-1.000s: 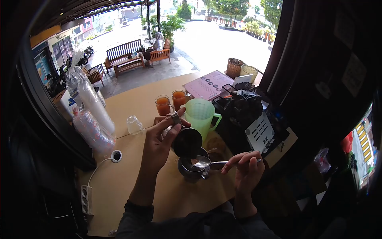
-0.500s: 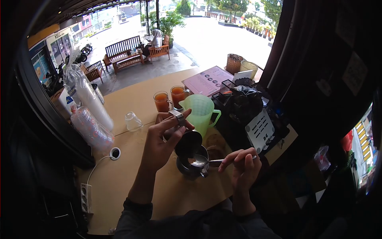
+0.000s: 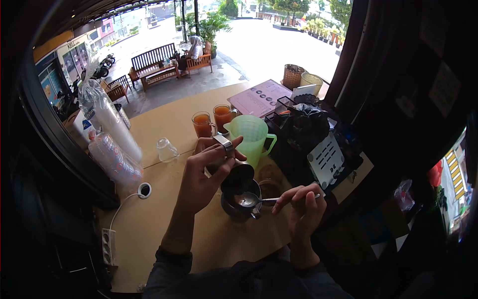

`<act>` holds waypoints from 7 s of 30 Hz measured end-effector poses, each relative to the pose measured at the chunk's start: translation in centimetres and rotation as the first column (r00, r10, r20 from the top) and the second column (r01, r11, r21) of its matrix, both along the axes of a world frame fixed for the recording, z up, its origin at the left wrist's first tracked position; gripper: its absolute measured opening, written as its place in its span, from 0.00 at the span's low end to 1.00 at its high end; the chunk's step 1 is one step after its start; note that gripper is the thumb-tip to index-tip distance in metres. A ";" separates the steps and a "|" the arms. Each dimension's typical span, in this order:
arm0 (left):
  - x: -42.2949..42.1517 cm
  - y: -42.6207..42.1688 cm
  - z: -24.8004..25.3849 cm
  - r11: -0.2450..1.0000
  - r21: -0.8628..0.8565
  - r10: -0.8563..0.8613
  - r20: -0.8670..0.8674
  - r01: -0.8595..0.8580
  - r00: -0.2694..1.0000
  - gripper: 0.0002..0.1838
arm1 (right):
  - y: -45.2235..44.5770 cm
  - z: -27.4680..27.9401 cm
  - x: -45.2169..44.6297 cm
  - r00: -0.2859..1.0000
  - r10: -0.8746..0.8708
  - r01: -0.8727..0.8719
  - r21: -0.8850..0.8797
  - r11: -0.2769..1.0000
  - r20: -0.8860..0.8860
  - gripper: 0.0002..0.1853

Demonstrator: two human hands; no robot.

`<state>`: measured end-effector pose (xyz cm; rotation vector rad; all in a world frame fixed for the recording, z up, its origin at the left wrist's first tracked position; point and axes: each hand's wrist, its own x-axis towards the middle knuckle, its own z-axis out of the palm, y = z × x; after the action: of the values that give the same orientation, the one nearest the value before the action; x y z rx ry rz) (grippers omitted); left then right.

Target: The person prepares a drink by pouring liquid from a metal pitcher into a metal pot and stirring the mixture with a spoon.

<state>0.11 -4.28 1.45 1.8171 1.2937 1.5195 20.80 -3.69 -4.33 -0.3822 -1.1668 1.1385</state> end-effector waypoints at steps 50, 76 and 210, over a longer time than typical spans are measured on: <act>-6.5 4.2 -11.6 0.966 -0.228 0.143 0.860 0.119 0.489 0.16 | 2.8 -0.3 -1.5 0.948 0.053 -0.144 0.275 0.951 0.314 0.25; -5.4 5.0 -20.3 0.865 -0.446 0.490 0.656 -0.229 0.574 0.06 | 1.8 0.3 -2.4 0.887 -0.150 -0.091 0.484 0.870 0.437 0.23; 1.1 1.8 -9.4 0.865 -0.267 -0.214 0.568 0.424 0.795 0.26 | 3.7 4.2 -3.4 0.737 -0.187 -0.113 0.391 0.914 0.650 0.27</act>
<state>1.21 -2.50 -7.96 1.1781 0.8701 1.3205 17.44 0.01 -0.16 -0.5134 -1.9976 0.6794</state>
